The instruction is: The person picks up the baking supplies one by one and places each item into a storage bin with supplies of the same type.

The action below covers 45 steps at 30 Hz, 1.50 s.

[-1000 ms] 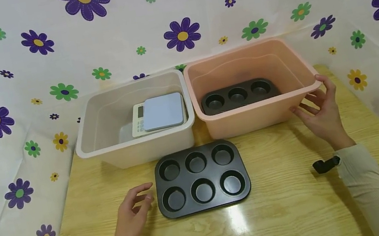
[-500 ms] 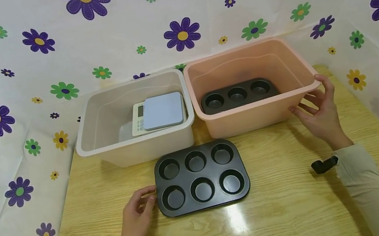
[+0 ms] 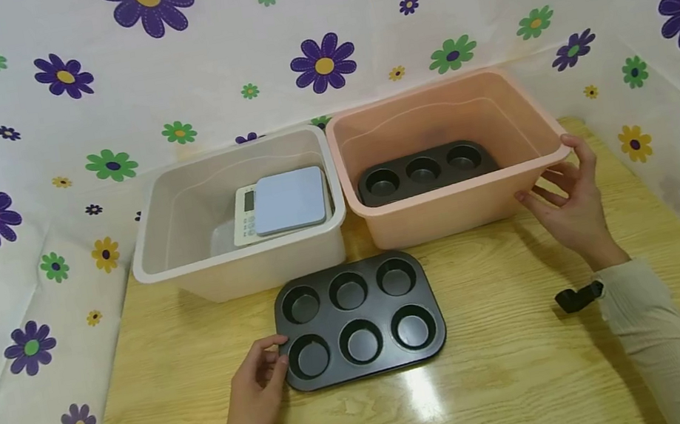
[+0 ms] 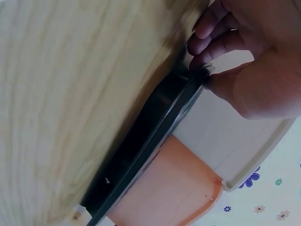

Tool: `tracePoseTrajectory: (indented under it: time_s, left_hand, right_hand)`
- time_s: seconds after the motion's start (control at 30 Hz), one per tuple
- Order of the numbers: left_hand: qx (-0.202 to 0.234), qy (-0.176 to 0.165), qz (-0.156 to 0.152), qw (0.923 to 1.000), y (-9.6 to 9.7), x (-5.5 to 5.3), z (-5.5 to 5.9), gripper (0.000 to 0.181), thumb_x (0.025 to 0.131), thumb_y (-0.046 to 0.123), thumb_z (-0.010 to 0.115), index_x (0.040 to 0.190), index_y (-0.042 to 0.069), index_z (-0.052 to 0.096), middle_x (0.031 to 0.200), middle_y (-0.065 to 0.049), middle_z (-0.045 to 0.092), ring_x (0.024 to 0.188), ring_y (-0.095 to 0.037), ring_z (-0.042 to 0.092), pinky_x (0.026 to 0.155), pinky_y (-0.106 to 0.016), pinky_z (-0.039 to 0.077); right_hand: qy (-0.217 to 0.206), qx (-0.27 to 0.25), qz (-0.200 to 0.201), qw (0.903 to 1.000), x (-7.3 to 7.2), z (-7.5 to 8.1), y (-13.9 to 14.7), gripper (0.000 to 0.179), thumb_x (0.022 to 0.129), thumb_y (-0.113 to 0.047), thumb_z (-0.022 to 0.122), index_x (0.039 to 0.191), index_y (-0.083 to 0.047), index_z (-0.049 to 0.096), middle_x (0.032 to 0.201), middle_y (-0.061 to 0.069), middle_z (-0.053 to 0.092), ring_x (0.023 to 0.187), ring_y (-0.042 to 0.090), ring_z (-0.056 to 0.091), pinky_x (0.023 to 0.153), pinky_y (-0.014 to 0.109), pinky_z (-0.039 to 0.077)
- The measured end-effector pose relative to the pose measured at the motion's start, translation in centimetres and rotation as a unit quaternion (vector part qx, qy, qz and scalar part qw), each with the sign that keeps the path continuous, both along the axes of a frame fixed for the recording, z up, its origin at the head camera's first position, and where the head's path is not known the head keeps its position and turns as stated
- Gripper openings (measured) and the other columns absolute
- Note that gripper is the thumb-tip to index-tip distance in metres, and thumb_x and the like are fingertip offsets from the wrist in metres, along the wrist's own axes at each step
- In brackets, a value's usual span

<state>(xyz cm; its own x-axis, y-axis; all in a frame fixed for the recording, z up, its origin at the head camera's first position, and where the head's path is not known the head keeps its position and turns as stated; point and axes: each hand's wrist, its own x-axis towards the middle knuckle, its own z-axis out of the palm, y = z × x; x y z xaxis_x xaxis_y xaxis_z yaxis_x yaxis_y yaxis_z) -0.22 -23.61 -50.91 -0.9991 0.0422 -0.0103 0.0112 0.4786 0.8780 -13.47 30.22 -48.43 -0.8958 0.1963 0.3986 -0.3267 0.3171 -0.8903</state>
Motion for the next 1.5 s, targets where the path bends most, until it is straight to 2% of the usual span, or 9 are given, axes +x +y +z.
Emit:
tracePoseTrajectory:
  time_s: [0.1,0.2,0.37,0.5,0.67,0.9,1.1,1.33,1.5]
  left_hand:
    - [0.023,-0.008,-0.021,0.9995,-0.4,0.0,0.3,0.032,0.107,-0.002,0.064,0.135,0.011,0.070,0.096,-0.009,0.070,0.084,-0.008,0.064,0.076,-0.021,0.056]
    - [0.078,-0.031,-0.053,0.9951,-1.0,-0.1,0.6,0.035,0.109,0.001,0.061,0.143,0.009,0.066,0.099,-0.010,0.061,0.079,-0.007,0.061,0.073,-0.020,0.055]
    - [0.198,-0.071,-0.104,0.9721,-1.8,-0.1,0.6,0.044,0.112,0.000,0.056,0.155,-0.004,0.054,0.105,-0.007,0.049,0.083,-0.004,0.066,0.076,-0.026,0.067]
    - [0.244,-0.067,-0.131,0.9586,-1.7,-0.2,0.2,0.050,0.111,-0.003,0.054,0.160,-0.010,0.044,0.105,-0.005,0.043,0.090,-0.004,0.068,0.080,-0.030,0.069]
    - [0.249,-0.064,-0.139,0.9564,-1.3,-0.3,0.0,0.055,0.109,-0.006,0.055,0.162,-0.010,0.041,0.104,-0.005,0.042,0.092,-0.004,0.069,0.078,-0.027,0.068]
    - [0.206,-0.070,-0.105,0.9703,-0.6,-0.2,0.0,0.058,0.105,-0.007,0.059,0.162,-0.004,0.047,0.108,-0.002,0.053,0.089,-0.004,0.070,0.074,-0.025,0.066]
    - [0.194,-0.059,-0.101,0.9741,-0.1,-0.1,0.0,0.060,0.104,-0.008,0.059,0.162,-0.001,0.048,0.098,0.003,0.057,0.080,-0.002,0.063,0.068,-0.022,0.060]
    - [0.220,-0.025,-0.135,0.9657,0.2,0.2,0.4,0.065,0.100,-0.014,0.057,0.162,-0.005,0.045,0.096,0.005,0.062,0.081,-0.001,0.058,0.061,-0.026,0.051]
    - [0.256,-0.006,-0.173,0.9511,0.2,0.2,1.0,0.068,0.098,-0.019,0.051,0.164,-0.006,0.041,0.124,-0.001,0.077,0.114,-0.004,0.070,0.091,-0.019,0.060]
  right_hand:
    - [-0.001,0.003,0.002,1.0000,-0.1,0.0,-0.1,0.099,0.091,0.015,0.077,0.167,-0.020,0.025,0.146,0.001,0.059,0.126,0.003,0.067,0.100,0.012,0.057]
    - [-0.004,0.002,0.000,1.0000,-0.1,0.1,-0.2,0.099,0.091,0.015,0.077,0.167,-0.022,0.026,0.147,0.001,0.058,0.126,0.003,0.067,0.100,0.012,0.057]
    - [-0.006,0.000,0.003,1.0000,-0.2,0.2,-0.2,0.099,0.091,0.015,0.077,0.167,-0.022,0.025,0.147,0.001,0.057,0.126,0.004,0.066,0.101,0.012,0.057]
    - [-0.008,0.003,0.001,1.0000,-0.2,0.2,-0.2,0.099,0.091,0.015,0.077,0.167,-0.022,0.025,0.148,0.001,0.057,0.126,0.004,0.066,0.100,0.012,0.057]
    - [-0.014,0.009,-0.005,0.9999,-0.1,0.2,-0.1,0.100,0.091,0.013,0.077,0.168,-0.023,0.025,0.149,0.001,0.057,0.126,0.003,0.066,0.100,0.012,0.057]
    - [-0.012,0.011,-0.006,0.9999,-0.1,0.0,-0.1,0.100,0.091,0.014,0.077,0.167,-0.022,0.024,0.147,0.000,0.058,0.126,0.003,0.066,0.100,0.012,0.057]
    - [-0.014,0.013,-0.008,0.9998,-0.1,-0.1,-0.1,0.100,0.091,0.013,0.078,0.167,-0.023,0.024,0.147,-0.002,0.057,0.126,0.003,0.066,0.100,0.012,0.057]
    - [-0.012,0.003,-0.005,0.9999,0.0,0.1,-0.1,0.100,0.090,0.014,0.078,0.167,-0.023,0.025,0.144,-0.002,0.059,0.126,0.005,0.067,0.099,0.011,0.057]
    - [-0.013,-0.006,-0.003,0.9999,0.0,0.1,-0.1,0.100,0.090,0.015,0.078,0.166,-0.023,0.026,0.145,-0.001,0.059,0.126,0.006,0.067,0.099,0.011,0.057]
